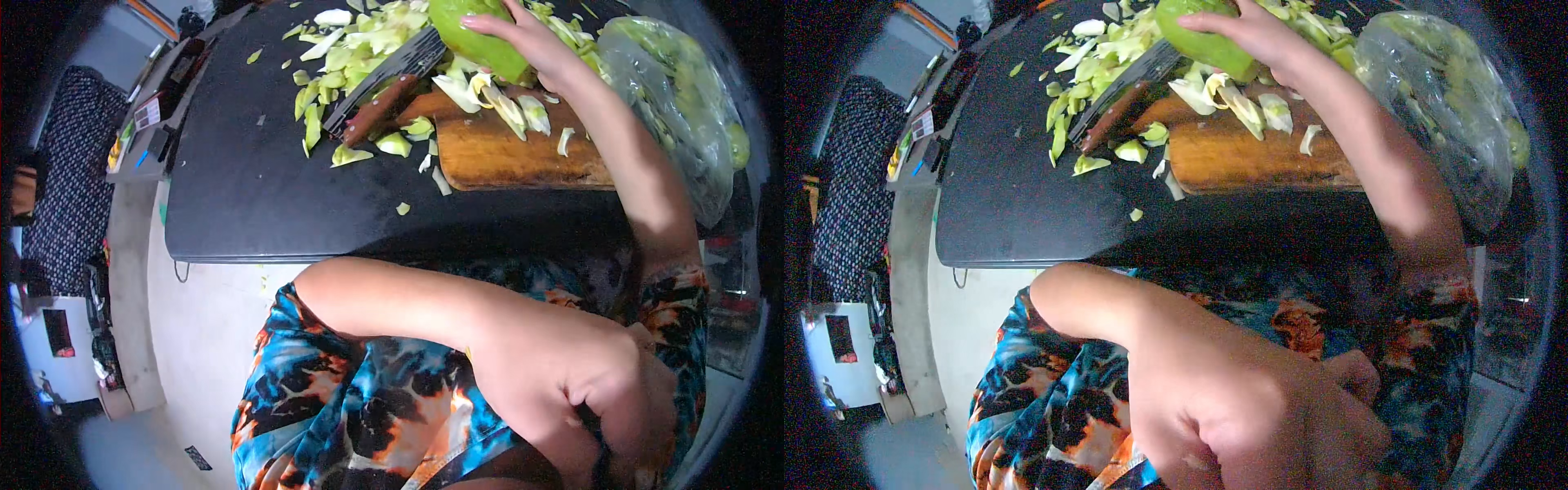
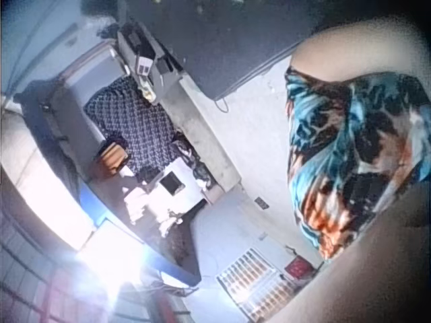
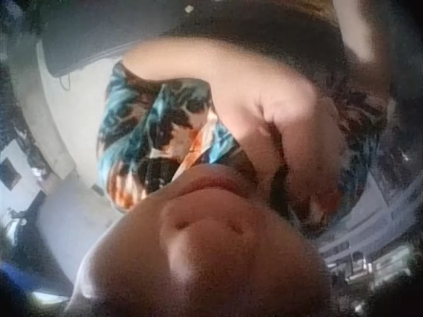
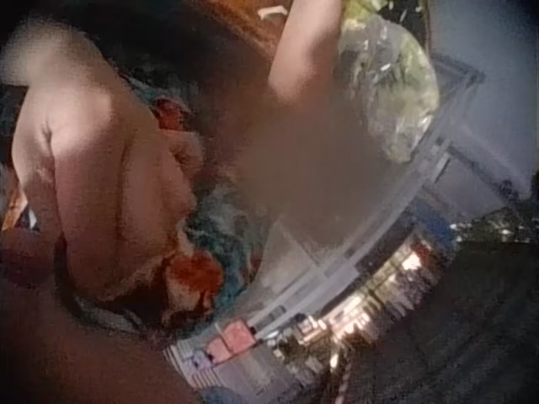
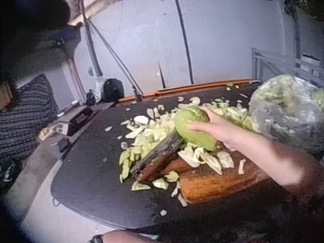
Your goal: The person peels and slices chayotes on a cutting board using a knife, then retrieves another chayote from a plastic bag and chops it into pieces.
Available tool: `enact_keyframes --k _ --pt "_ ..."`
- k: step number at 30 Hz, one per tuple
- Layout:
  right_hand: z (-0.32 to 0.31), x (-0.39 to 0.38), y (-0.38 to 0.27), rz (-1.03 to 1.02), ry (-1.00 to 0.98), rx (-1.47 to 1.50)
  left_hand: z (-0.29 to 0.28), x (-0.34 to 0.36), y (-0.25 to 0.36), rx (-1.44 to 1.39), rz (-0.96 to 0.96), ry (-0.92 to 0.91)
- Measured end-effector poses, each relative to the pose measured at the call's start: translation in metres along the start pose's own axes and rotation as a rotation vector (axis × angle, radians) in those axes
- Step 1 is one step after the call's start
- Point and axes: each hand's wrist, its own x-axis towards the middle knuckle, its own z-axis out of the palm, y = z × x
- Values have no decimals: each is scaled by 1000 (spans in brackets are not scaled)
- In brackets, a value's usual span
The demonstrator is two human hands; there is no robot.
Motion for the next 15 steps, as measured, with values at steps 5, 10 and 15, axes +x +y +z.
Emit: enact_keyframes --k 5,10,15 --pt "-20 -19 -7 106 133 -103 4 17 15 -116 -511 36" --pt "-5 -21 -13 154 -24 148 1 1 -14 -66 -42 4" --pt "-26 -16 32 96 87 534 -33 15 34 519 -399 -557"
